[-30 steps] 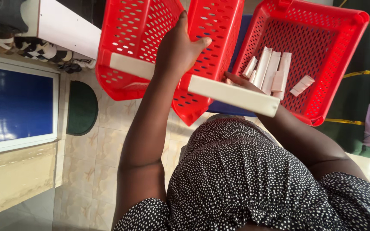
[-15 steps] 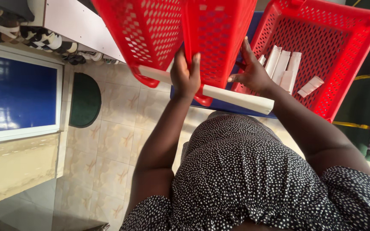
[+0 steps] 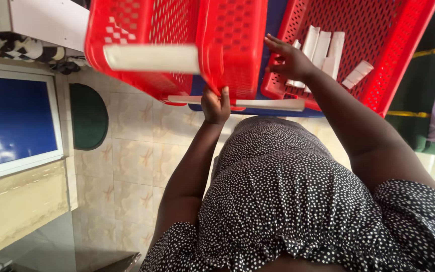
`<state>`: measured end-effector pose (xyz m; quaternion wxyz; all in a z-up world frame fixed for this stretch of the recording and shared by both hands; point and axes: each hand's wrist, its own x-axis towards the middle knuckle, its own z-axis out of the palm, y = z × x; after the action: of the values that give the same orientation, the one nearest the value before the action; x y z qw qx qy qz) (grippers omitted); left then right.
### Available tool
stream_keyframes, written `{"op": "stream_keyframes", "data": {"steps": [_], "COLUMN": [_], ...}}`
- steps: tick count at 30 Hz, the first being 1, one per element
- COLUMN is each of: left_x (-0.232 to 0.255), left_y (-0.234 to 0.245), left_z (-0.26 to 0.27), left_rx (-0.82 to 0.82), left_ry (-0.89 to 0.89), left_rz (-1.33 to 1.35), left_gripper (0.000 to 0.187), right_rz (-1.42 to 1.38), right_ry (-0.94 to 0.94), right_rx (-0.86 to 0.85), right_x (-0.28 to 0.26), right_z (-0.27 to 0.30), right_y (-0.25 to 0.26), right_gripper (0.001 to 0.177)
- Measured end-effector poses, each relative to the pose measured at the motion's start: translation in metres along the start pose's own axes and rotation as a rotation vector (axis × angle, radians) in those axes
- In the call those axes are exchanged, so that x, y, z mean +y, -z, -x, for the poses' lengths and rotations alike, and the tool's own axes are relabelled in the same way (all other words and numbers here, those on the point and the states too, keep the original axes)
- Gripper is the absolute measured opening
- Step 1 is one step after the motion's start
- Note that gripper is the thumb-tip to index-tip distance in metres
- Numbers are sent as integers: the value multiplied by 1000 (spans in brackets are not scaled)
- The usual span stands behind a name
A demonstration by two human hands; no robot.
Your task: The person assembles red plastic baskets by inserting white plastic rods into the basket frames. They handle the baskets and rods by hand, fitting the rods into slots on the basket sides and stacking the assembled units.
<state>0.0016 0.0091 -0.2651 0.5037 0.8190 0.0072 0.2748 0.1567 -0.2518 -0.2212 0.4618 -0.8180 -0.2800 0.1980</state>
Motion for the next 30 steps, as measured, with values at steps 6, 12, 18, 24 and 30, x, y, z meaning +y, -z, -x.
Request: {"op": "stream_keyframes", "data": {"steps": [6,12,18,24,30], "left_x": [-1,31,59,92,114], "left_y": [7,17,34,46,1], "left_z": [41,41,32,19,19], "left_rx": [-176,-177,-447,-1063,-1108], "left_ry": [-87,-81,386,749,415], "left_rz": [-170,-193,-403,-686,-8], "left_gripper": [23,21,31,54,53], "right_rz": [-348,-271,-127,-125,-330], "right_ry": [-388,-238,-356,-438,-495], "right_rx": [34,140,189,219,452], "right_x": [20,63,82,102,123], "right_z": [27,68,88,104,114], "right_y": [-14,-42,-49,-47,-31], "right_gripper": [51,33,34,31,24]}}
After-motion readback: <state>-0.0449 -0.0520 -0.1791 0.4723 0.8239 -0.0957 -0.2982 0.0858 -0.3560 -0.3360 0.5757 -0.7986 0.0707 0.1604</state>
